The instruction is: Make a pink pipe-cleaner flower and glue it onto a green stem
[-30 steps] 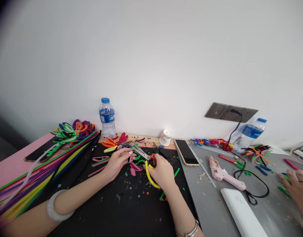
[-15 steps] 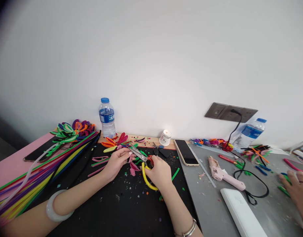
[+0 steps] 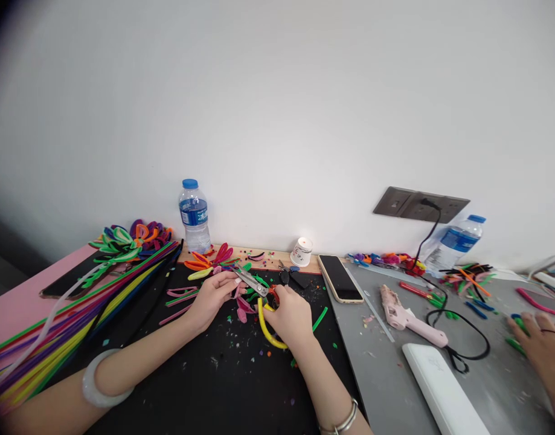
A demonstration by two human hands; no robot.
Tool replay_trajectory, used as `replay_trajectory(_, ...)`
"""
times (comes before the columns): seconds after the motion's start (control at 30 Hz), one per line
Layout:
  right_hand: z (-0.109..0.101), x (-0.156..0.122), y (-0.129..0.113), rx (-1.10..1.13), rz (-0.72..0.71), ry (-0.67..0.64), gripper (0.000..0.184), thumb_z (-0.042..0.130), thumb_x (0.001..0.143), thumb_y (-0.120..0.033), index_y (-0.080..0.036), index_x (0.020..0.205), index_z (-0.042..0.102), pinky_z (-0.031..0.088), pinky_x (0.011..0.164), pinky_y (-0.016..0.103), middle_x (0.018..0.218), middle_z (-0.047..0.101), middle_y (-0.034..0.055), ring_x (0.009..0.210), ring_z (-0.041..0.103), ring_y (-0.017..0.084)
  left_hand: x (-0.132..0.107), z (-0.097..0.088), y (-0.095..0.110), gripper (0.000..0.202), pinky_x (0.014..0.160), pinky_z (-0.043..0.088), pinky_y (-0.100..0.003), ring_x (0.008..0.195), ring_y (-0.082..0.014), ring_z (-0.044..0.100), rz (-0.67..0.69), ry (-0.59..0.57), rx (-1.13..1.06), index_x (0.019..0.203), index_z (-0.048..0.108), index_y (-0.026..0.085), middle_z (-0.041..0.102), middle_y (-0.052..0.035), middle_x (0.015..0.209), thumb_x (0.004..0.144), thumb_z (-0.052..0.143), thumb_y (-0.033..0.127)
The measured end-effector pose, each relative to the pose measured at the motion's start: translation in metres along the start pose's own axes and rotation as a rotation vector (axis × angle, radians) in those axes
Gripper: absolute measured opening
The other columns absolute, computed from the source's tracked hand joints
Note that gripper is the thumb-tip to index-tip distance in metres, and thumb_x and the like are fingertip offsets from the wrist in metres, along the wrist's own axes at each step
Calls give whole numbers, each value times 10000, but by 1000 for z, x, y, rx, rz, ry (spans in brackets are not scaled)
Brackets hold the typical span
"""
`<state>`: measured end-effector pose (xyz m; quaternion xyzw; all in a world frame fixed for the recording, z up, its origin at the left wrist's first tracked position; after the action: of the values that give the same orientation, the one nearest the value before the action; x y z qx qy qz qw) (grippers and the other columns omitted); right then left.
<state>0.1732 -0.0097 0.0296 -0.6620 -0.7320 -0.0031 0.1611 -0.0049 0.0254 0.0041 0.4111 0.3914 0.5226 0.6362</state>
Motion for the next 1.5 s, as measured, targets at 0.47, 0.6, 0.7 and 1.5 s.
replay_trajectory(0.47, 4, 2, 3, -108, -30, -66, 115, 581, 725, -302, -191, 715, 555, 240, 516, 252, 726, 643, 34, 664, 604, 185, 2, -3, -5, 219, 716, 487, -309, 714, -203, 669, -16, 10, 31, 813, 629, 110, 723, -92, 771, 689, 694, 278)
replay_trajectory(0.6, 4, 0, 3, -129, -20, -95, 91, 554, 739, -262, -188, 685, 556, 213, 506, 255, 706, 658, 43, 657, 605, 189, 3, -4, -6, 224, 709, 486, -309, 710, -205, 672, -19, 8, 42, 826, 631, 111, 725, -95, 777, 692, 692, 279)
replay_trajectory(0.7, 5, 1, 3, -91, -2, -92, 143, 542, 764, -306, -193, 676, 551, 199, 492, 247, 676, 646, 30, 628, 591, 174, 4, -5, -5, 235, 702, 487, -310, 709, -205, 673, -17, 13, 45, 832, 634, 113, 726, -91, 778, 695, 689, 295)
replay_trajectory(1.5, -6, -1, -1, 460, -214, 78, 103, 530, 825, -223, -195, 917, 566, 416, 809, 315, 928, 587, 56, 910, 529, 206, -5, 5, 4, 247, 754, 471, -263, 785, -165, 637, 140, -127, 201, 987, 606, 136, 702, -52, 807, 790, 606, 286)
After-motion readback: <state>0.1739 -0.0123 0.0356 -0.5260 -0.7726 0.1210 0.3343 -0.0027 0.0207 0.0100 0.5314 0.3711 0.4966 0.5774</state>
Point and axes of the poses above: each hand's wrist, its own x-axis towards the middle knuckle, its own z-axis out of the palm, y = z × x, the point moved 2 cm from there along x, towards the middle knuckle
